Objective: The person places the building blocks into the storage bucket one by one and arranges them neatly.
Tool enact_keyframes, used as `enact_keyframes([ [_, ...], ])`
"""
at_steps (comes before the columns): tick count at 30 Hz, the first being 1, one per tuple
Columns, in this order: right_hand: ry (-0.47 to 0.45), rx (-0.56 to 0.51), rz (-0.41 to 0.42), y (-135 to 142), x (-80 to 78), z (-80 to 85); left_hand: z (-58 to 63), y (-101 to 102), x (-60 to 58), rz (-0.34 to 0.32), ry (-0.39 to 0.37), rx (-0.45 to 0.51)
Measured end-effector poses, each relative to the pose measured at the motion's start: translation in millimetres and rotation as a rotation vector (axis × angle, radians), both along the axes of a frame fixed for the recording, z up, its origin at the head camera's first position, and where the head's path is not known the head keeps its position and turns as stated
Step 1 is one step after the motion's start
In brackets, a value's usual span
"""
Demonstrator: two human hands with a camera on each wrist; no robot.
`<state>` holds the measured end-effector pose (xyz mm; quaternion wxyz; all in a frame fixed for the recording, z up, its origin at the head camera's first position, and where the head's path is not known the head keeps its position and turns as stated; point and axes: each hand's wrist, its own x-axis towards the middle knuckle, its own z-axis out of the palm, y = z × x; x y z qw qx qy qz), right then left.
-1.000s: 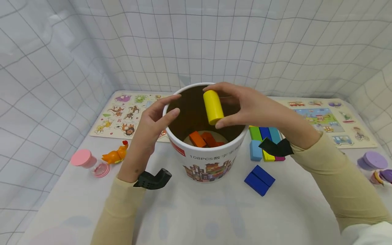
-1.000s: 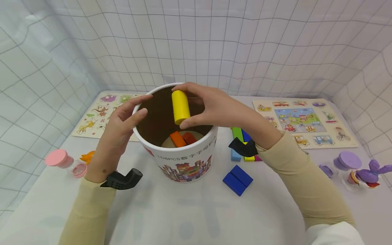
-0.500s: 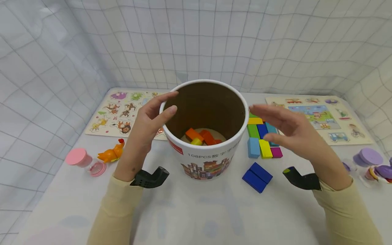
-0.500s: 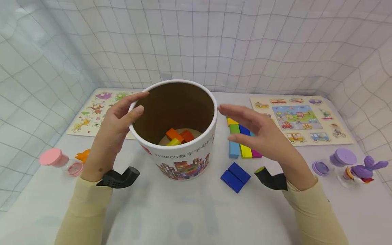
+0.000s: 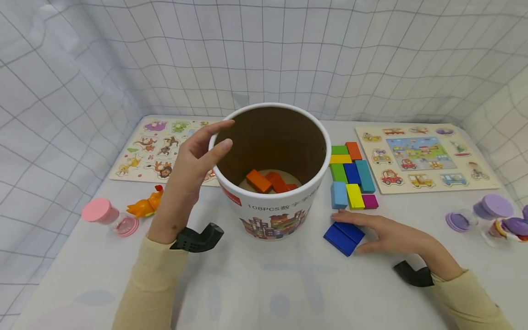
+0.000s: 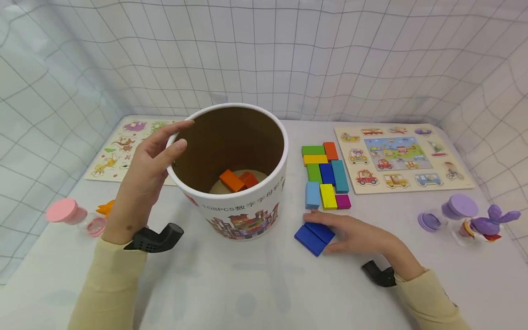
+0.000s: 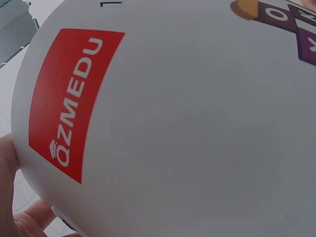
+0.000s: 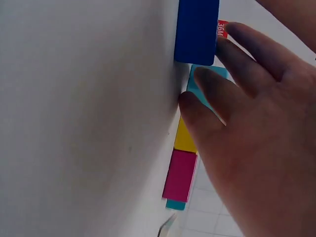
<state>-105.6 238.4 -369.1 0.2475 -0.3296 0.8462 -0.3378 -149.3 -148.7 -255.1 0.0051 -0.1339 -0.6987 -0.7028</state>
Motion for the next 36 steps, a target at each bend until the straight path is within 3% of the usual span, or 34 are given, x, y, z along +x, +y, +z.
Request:
enact_keyframes([
  [3, 0.007, 0.073, 0.016, 0.3, 2.2, -0.9, -0.1, 0.7, -0.4, 0.003, 0.005, -0.003],
  [11, 0.126, 0.105, 0.034, -1.9, 2.1, -0.7, 1.0, -1.2, -0.7, 0.02, 0.009, -0.021],
  [16, 0.124, 0.143, 0.007, -0.3, 2.5, 1.8, 0.2, -1.2, -1.1, 0.02, 0.011, -0.025],
  [19, 0.114, 0.136, 0.01, 4.2, 4.2, 11.4, 0.0, -0.7, -1.1, 0.007, 0.009, -0.02],
  [23, 0.168, 0.089, 0.02, 12.3, 6.4, 37.4, 0.6, -0.1, -0.9, 0.005, -0.006, -0.022],
  [26, 0.26, -0.016, 0.056, 14.8, 5.2, 61.5, 1.5, -0.6, -0.7, 0.007, -0.01, -0.024],
  [30, 0.327, -0.243, 0.154, 5.1, -0.2, 95.5, 1.6, -1.4, -0.2, 0.001, -0.003, -0.016],
  [36, 0.203, -0.679, 0.318, -44.1, -17.1, 140.3, 0.3, -1.2, 0.6, -0.016, 0.005, -0.016],
])
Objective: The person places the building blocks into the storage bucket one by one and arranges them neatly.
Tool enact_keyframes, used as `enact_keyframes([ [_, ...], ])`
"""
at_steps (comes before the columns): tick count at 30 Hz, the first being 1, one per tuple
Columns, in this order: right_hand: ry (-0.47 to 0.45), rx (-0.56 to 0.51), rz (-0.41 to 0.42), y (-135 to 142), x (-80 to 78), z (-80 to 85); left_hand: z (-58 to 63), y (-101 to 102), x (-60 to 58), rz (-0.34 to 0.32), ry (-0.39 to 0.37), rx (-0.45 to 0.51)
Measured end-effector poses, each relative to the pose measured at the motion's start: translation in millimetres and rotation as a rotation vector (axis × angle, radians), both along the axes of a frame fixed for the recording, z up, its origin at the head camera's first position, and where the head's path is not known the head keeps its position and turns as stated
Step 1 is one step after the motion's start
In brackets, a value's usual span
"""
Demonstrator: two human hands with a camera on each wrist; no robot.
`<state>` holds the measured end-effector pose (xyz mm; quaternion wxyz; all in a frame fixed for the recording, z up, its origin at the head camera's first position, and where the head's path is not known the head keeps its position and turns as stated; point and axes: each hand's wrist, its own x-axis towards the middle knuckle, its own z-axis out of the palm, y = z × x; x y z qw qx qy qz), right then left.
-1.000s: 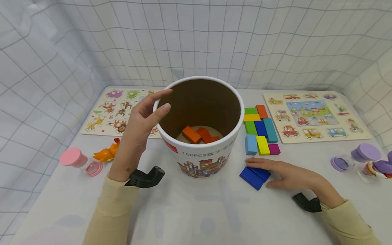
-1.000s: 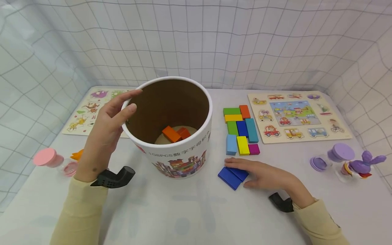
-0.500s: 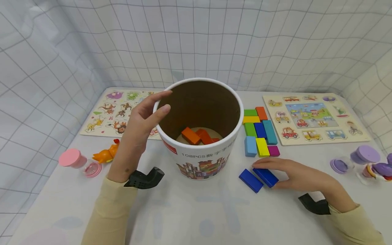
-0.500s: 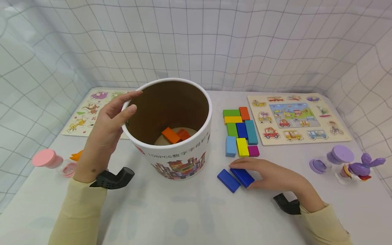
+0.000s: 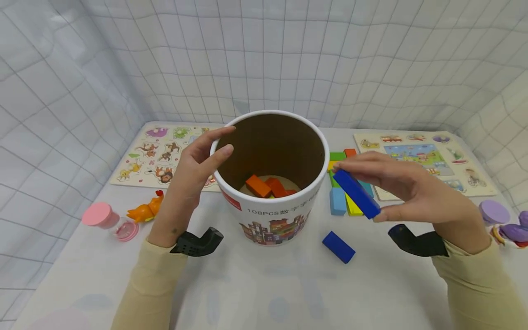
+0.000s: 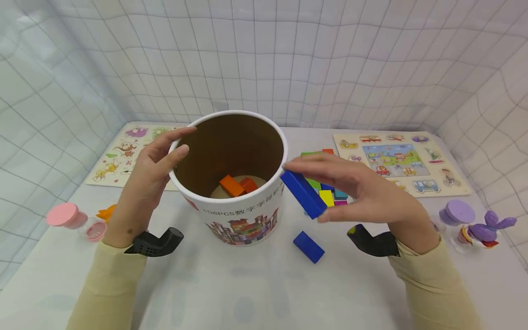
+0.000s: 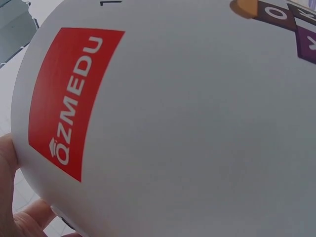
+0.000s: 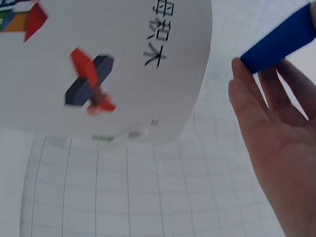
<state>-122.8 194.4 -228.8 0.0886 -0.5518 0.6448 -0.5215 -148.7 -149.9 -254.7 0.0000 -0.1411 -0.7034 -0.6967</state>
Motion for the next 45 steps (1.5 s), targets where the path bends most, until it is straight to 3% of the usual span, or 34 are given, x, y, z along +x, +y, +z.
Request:
enact_keyframes([
  [3, -0.091, -0.065, 0.024, -30.0, -10.6, 13.9, -0.9, 0.3, 0.5, 0.002, -0.005, -0.018],
  [9, -0.204, 0.126, -0.066, -71.2, -33.9, 26.1, 0.5, 0.2, 3.7, 0.001, -0.032, -0.029],
  [12, -0.204, 0.255, -0.133, -82.9, -43.7, 29.0, 2.2, -0.1, 4.7, -0.008, -0.027, -0.025],
  [16, -0.137, 0.431, -0.224, -93.7, -52.6, 32.2, 3.4, -1.3, 5.3, -0.016, -0.016, -0.017],
  [20, -0.074, 0.484, -0.275, -98.6, -54.7, 32.3, 4.3, -2.5, 5.5, -0.023, -0.012, -0.012],
  [23, -0.042, 0.38, -0.314, -96.8, -50.2, 29.3, 4.4, -2.7, 5.2, -0.026, -0.014, -0.007],
  [30, -0.024, -0.119, -0.388, -58.6, -10.8, 10.5, 2.4, -1.6, 3.3, -0.021, -0.018, -0.011],
  [33, 0.016, -0.151, -0.411, -28.4, 9.5, -8.1, 2.2, -0.5, 2.2, -0.016, -0.01, -0.027],
  [37, -0.003, 0.08, -0.471, 7.5, 31.1, -40.8, 3.3, -0.4, 2.5, -0.01, -0.008, -0.038],
  [39, -0.039, 0.253, -0.478, 19.6, 39.1, -60.3, 3.7, -0.9, 3.5, -0.009, -0.013, -0.034],
  [45, -0.197, 0.651, -0.318, 29.2, 54.8, -118.7, 0.3, -1.8, 5.6, -0.011, -0.033, -0.037],
])
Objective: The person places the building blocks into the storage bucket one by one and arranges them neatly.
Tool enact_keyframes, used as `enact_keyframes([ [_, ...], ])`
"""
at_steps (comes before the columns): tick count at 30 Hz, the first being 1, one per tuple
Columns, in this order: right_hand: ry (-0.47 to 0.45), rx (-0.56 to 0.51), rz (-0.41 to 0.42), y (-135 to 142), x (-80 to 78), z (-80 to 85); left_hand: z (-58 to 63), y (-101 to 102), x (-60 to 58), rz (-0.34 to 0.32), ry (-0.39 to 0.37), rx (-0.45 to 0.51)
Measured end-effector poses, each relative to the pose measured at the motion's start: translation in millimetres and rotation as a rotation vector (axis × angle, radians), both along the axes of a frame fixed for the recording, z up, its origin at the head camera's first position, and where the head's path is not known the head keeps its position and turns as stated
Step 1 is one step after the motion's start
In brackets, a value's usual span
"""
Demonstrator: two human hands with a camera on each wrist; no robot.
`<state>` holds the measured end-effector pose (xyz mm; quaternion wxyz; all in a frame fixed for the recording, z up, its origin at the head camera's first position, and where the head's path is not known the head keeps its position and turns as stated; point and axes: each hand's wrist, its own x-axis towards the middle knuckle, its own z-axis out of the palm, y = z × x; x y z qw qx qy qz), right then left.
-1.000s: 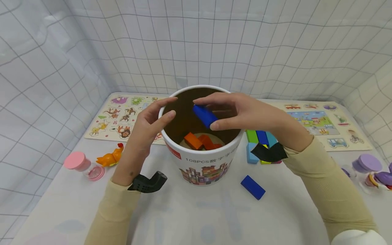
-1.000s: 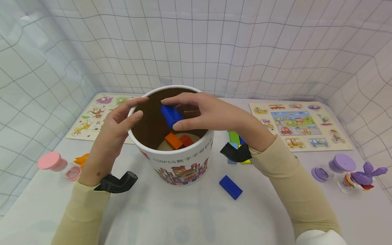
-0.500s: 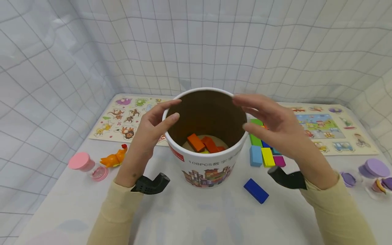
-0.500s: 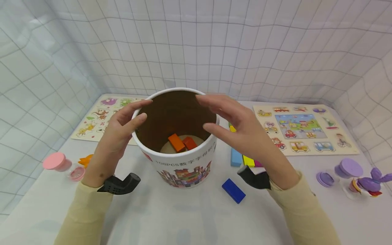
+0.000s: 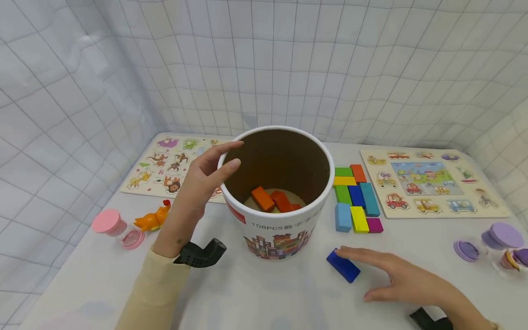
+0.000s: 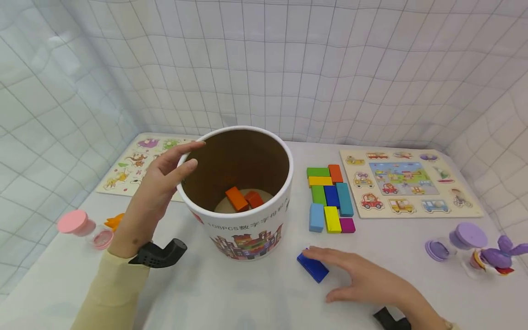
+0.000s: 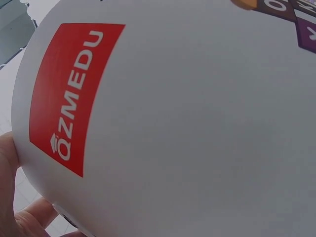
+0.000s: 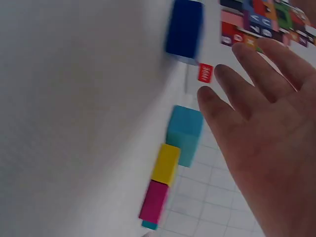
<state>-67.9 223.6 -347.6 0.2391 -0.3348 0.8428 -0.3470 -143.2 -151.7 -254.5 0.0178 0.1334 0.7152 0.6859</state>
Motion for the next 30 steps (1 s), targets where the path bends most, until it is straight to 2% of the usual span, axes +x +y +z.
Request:
enact_keyframes([
  [2, -0.047, 0.089, 0.021, -2.4, 3.9, -11.8, -1.8, 0.8, -1.4, -0.006, -0.005, -0.004],
  [5, -0.024, 0.157, 0.051, -5.3, 5.4, -20.0, -3.9, 2.4, -4.0, -0.014, 0.007, -0.007],
  [10, 0.054, 0.164, 0.091, -8.9, -1.1, -23.5, -4.0, 1.7, -4.5, -0.012, 0.024, -0.028],
  [17, 0.051, 0.19, 0.062, -15.4, -9.4, -29.6, -4.9, -3.1, 3.3, 0.019, -0.021, -0.049],
  [21, 0.023, 0.19, 0.03, -15.7, -9.6, -30.8, -6.9, -3.4, 4.6, 0.016, -0.028, -0.047],
  [25, 0.031, 0.181, 0.036, -14.5, -10.8, -29.3, -6.5, -2.8, 2.7, 0.009, -0.022, -0.051],
  [27, 0.018, 0.143, 0.052, -13.8, -11.2, -26.8, -5.4, -2.8, 1.4, 0.009, -0.014, -0.048],
  [30, -0.037, 0.028, 0.104, -14.1, -10.1, -18.2, -4.0, -3.4, 0.0, 0.009, -0.001, -0.035],
])
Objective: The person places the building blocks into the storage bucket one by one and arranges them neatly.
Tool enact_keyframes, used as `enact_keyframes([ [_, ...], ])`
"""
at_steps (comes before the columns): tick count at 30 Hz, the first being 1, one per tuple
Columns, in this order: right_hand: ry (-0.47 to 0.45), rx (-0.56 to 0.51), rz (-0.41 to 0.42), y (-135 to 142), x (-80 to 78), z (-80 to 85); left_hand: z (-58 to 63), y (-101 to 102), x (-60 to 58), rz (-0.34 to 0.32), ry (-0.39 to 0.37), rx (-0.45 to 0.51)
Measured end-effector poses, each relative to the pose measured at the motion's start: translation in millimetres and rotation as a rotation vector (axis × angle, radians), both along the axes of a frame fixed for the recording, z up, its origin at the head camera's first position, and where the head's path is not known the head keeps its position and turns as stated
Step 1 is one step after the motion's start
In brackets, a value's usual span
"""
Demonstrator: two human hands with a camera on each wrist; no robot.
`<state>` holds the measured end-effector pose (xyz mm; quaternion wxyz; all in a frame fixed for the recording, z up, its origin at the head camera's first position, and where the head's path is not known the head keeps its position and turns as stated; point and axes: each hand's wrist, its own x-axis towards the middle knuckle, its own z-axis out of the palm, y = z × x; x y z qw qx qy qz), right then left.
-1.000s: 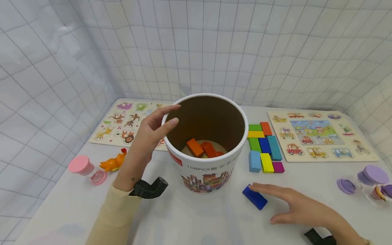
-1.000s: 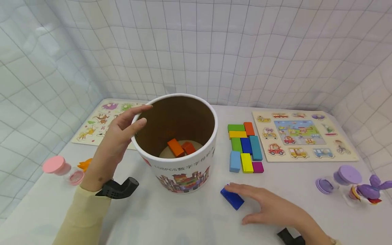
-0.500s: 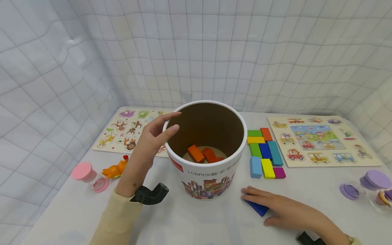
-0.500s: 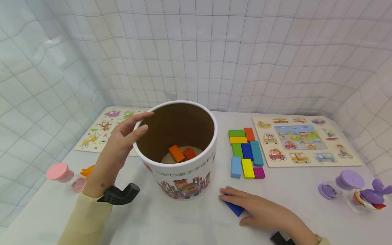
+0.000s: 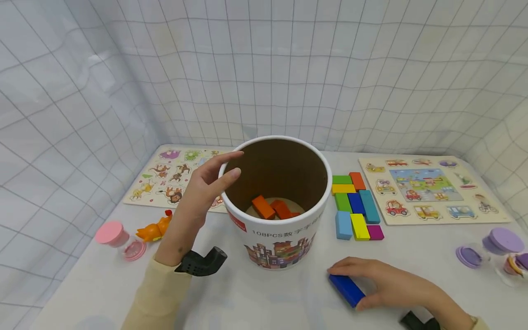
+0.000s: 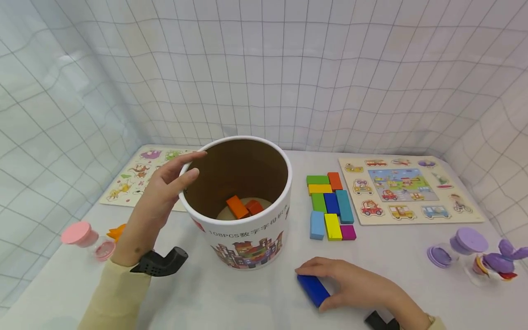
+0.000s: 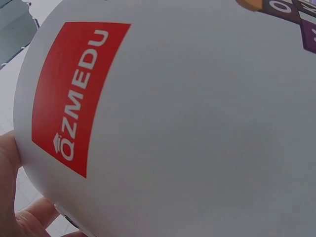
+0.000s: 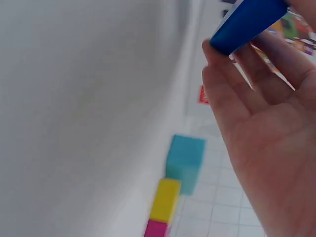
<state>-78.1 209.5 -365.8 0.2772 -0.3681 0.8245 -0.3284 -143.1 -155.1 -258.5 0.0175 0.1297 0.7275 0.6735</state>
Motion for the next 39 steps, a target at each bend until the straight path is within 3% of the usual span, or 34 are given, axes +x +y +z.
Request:
enact_keyframes([
  [3, -0.098, -0.175, 0.086, -2.4, 1.2, 17.5, 1.4, -0.9, 0.4, 0.0, 0.008, 0.009],
  [6, -0.12, -0.344, 0.191, -7.8, -2.0, 43.3, 2.8, -1.9, 0.7, 0.004, 0.022, 0.008],
  [11, -0.009, -0.587, 0.322, -22.5, -13.6, 88.1, 4.7, -2.0, 0.4, 0.005, 0.032, 0.007],
  [15, 0.05, -0.737, 0.3, -41.9, -29.5, 118.2, 3.8, -0.9, -1.3, -0.007, 0.032, 0.011],
  [17, 0.024, -0.772, 0.244, -53.9, -41.6, 130.4, 2.7, -0.6, -2.2, -0.009, 0.029, 0.01],
  [20, -0.042, -0.746, 0.119, -70.5, -61.8, 144.2, 1.3, -0.2, -2.8, -0.006, 0.017, 0.007],
  [24, -0.103, -0.547, -0.065, -84.5, -83.5, 158.9, -0.3, -0.2, -3.5, -0.011, 0.013, 0.007],
  [28, -0.051, -0.314, -0.148, -95.7, -100.0, 168.6, -1.8, -0.6, -4.0, -0.031, 0.029, 0.019],
  [32, 0.046, -0.163, -0.176, -107.0, -110.0, 171.9, -2.5, -0.5, -5.0, -0.035, 0.033, 0.023],
  [36, 0.148, -0.167, -0.2, -114.7, -111.0, 166.8, -1.9, 0.0, -5.9, -0.022, 0.036, 0.024],
  [39, 0.18, -0.373, -0.251, -111.6, -105.1, 159.8, -0.3, -0.8, -6.1, -0.013, 0.037, 0.019],
])
